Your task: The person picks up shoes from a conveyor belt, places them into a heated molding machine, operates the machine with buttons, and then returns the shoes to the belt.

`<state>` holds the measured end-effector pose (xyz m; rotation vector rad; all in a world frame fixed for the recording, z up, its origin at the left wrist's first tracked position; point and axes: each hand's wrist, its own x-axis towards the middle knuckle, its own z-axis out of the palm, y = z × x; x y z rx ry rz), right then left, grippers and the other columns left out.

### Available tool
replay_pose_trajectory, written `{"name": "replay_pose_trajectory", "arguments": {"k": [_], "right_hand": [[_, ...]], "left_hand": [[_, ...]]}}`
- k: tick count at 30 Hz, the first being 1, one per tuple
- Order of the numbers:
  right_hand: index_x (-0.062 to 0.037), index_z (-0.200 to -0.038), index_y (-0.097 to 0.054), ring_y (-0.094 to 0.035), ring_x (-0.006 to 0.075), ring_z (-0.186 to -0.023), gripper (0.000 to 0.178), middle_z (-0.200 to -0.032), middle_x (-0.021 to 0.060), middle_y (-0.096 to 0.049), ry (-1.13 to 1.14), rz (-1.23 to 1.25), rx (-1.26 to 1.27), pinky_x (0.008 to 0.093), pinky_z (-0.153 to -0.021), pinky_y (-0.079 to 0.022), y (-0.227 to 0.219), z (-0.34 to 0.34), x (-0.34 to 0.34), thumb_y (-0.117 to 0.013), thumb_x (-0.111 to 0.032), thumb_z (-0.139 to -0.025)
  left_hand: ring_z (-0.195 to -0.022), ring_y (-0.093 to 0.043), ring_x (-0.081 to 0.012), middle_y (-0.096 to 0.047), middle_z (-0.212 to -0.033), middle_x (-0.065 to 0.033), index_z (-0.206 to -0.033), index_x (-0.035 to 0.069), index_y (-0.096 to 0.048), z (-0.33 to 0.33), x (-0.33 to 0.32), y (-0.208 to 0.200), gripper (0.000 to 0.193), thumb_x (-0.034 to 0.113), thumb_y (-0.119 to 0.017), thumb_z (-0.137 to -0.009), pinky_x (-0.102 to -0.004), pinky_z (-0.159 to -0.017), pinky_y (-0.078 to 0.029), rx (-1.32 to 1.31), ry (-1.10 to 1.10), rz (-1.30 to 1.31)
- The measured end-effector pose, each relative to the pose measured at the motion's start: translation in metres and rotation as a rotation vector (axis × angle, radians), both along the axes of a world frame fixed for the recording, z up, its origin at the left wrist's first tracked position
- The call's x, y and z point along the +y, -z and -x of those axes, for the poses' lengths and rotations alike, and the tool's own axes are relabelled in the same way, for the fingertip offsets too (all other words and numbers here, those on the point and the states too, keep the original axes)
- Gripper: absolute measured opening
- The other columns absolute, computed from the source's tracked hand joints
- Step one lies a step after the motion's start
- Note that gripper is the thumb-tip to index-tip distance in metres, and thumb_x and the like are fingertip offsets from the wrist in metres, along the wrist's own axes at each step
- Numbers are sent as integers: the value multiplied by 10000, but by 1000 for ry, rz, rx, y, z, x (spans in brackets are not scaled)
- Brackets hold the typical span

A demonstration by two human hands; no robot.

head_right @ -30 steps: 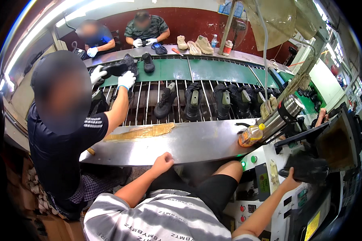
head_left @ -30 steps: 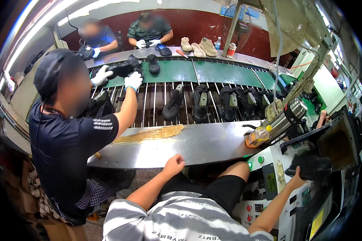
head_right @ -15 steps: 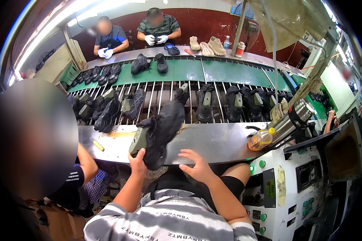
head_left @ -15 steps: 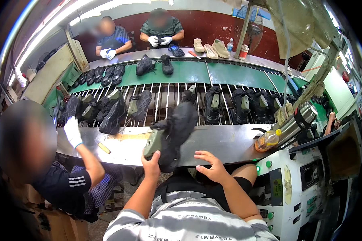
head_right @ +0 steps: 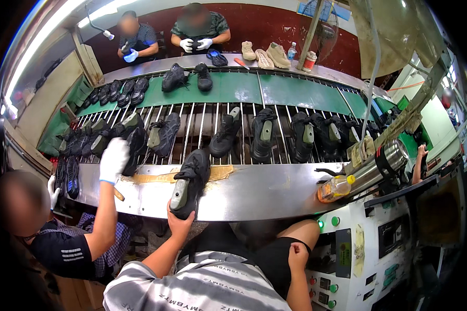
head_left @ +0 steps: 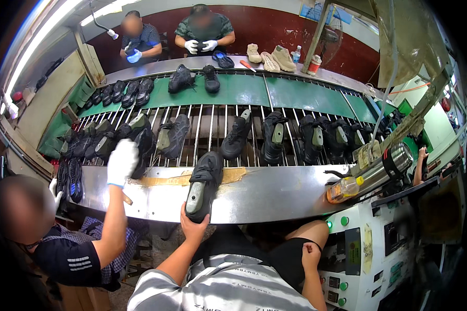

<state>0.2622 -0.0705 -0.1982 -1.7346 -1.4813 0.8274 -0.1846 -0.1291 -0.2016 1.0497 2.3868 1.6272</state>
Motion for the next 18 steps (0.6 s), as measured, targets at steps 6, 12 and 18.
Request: {"name": "replay_pose_trajectory", "arguments": {"k": [6, 12, 18], "right_hand": [[-74, -706, -615, -571, 268, -651, 37, -677, 74, -572, -167, -298, -326, 374, -602, -468, -15, 34, 10, -645, -53, -706], [-80, -681, -607, -563, 264, -631, 37, -652, 66, -556, -136, -254, -352, 378, -592, -464, -15, 39, 15, -637, -62, -694], [-78, -680, -614, -570, 272, -631, 30, -655, 72, -567, -127, -239, -360, 384, -588, -465, -17, 38, 9, -637, -65, -696]], "left_hand": [[-1217, -480, -417, -493, -1316, -229, -1391, 8, -377, -2, 8, 11, 947, 212, -861, -604, -465, -1030, -391, 111, -70, -11], [-1228, -479, -408, -490, -1323, -230, -1402, 3, -363, 9, 3, 13, 981, 209, -872, -589, -457, -1047, -387, 123, 17, 8], [-1201, -513, -400, -494, -1317, -238, -1406, 3, -342, 39, -2, 13, 1018, 235, -872, -568, -446, -1020, -424, 146, 176, 70]]}}
